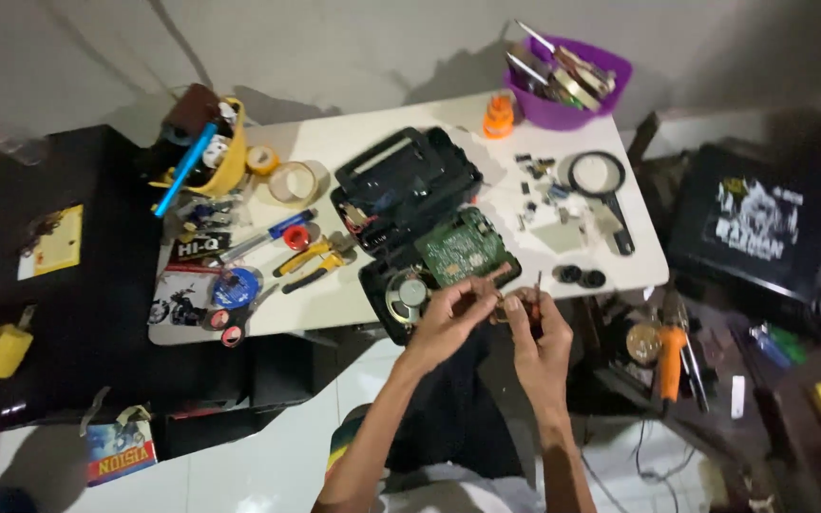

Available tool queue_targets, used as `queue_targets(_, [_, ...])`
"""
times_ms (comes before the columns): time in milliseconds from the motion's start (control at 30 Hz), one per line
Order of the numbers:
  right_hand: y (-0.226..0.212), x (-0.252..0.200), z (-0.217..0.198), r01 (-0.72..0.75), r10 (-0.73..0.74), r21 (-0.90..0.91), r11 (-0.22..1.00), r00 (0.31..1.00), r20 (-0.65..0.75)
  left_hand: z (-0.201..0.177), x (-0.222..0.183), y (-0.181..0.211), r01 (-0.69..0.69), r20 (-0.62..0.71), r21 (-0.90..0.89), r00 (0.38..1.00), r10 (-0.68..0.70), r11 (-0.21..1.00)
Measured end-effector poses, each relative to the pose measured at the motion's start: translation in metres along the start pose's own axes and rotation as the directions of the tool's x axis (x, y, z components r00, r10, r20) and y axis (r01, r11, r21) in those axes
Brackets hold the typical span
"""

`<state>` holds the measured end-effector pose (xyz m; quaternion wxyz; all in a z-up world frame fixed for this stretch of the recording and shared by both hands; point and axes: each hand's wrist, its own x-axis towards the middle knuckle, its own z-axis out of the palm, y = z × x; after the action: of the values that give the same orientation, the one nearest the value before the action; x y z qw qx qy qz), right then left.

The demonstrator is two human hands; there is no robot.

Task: Fitting a circuit board into a plastic casing and connecting internal wiring

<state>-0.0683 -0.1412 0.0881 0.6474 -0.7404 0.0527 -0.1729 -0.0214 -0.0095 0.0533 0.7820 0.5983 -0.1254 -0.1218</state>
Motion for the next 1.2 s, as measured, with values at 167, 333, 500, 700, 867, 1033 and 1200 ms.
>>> queue_targets(167, [0.013, -0.006, 0.004, -0.142, 0.146, 0.071, 0.987, 0.988, -0.051, -0.004, -0.001, -0.017, 0.061, 0.015, -0.207, 0.998, -0.059, 0.976])
queue_targets(333, [0.006, -0.004, 0.011, -0.096, 0.096, 0.011, 0.995, 0.994, -0.060, -0.003, -0.001, -0.023, 0.030, -0.085, -0.255, 0.995, -0.053, 0.966])
queue_targets(500, [0.012, -0.004, 0.017, -0.024, 0.020, -0.074, 0.997, 0.998, -0.065, -0.003, -0.010, -0.030, 0.014, -0.148, -0.233, 0.988, -0.049, 0.972])
queue_targets(700, [0.023, -0.003, 0.019, 0.012, -0.015, -0.057, 0.998, 0.999, -0.049, -0.010, -0.014, -0.048, -0.017, -0.167, -0.185, 0.986, -0.015, 0.983])
queue_targets(867, [0.014, -0.005, 0.025, 0.016, -0.017, -0.052, 0.999, 1.000, -0.025, -0.007, -0.014, -0.049, -0.084, -0.291, -0.083, 0.955, 0.056, 0.993])
queue_targets(1033, [0.018, -0.005, 0.022, 0.032, -0.032, -0.079, 0.996, 0.999, -0.005, -0.010, -0.013, -0.049, -0.102, -0.336, 0.006, 0.937, 0.098, 0.995])
queue_targets(1200, [0.018, -0.006, 0.018, 0.054, -0.051, -0.082, 0.995, 0.998, 0.038, -0.012, -0.014, -0.044, -0.159, -0.368, 0.009, 0.917, 0.151, 0.987])
